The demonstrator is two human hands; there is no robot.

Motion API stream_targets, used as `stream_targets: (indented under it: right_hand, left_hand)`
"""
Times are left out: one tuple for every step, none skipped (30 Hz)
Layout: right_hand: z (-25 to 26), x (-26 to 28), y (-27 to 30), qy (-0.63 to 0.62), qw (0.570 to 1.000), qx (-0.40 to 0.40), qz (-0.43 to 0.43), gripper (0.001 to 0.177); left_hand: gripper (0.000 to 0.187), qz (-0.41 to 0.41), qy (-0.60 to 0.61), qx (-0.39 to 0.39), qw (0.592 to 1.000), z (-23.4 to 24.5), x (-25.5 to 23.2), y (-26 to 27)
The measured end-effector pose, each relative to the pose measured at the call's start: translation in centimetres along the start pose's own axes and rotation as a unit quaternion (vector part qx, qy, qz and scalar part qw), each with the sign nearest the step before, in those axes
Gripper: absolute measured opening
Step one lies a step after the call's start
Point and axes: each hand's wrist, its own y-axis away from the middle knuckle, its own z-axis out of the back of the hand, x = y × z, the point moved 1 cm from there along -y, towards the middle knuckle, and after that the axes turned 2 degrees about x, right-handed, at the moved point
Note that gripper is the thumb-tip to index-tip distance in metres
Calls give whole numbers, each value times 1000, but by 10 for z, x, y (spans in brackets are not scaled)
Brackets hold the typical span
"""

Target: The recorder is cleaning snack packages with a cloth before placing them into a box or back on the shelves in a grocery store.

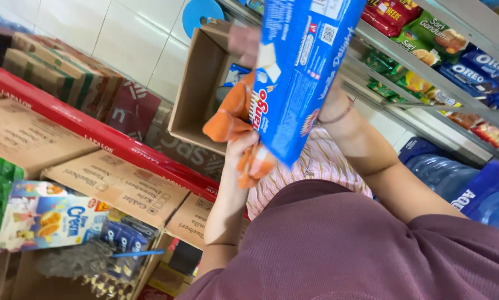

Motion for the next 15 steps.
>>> stream_targets:
  right_hand:
    - [-4,-5,-3,-37,997,59,-14,46]
    - [-5,-9,-6,-36,998,54,-10,46]
    - [-7,-13,-11,-73,990,115,-23,49]
    - [-9,-17,-15,-109,978,176,-36,53]
    - [13,-28,-9,-109,978,173,-32,53]
    - [36,-38,-4,-70,996,49,7,51]
    - [60,-49,2,-30,996,-74,47,50]
    - [55,-41,1,-30,995,-76,50,50]
    - [51,-33,-1,55,990,-108,65,43]
    - [46,-25,-2,140,977,-139,80,37]
    - [41,-30,1,140,977,-140,83,37]
    - [36,-35,4,262,945,-192,29,44]
    - [33,-36,6,380,893,-239,-23,52]
    - [30,-51,12,382,892,-241,-18,52]
    - [25,-65,19,453,880,-138,39,55]
  left_hand:
    - [61,29,78,17,996,-31,-23,8]
    - [61,35,76,18,996,-15,-19,5]
    - [62,100,130,21,986,1,-16,2]
    - [64,165,182,24,969,17,-12,-1]
    - [64,169,180,24,969,19,-16,1]
    - [64,65,16,-35,997,23,-21,3]
    - [65,-44,-149,-91,984,26,-28,5]
    - [65,-42,-151,-88,984,41,-29,11]
    - [74,-80,-206,-115,968,56,-31,17]
    - [83,-117,-260,-141,948,71,-33,24]
    - [83,-117,-262,-139,948,14,-61,6]
    - [82,-201,-281,-81,935,-47,-90,1]
    - [83,-282,-294,-16,913,-112,-118,0]
    - [83,-282,-293,-10,913,-94,-108,-3]
    - [85,-370,-543,-24,753,-79,-97,-4]
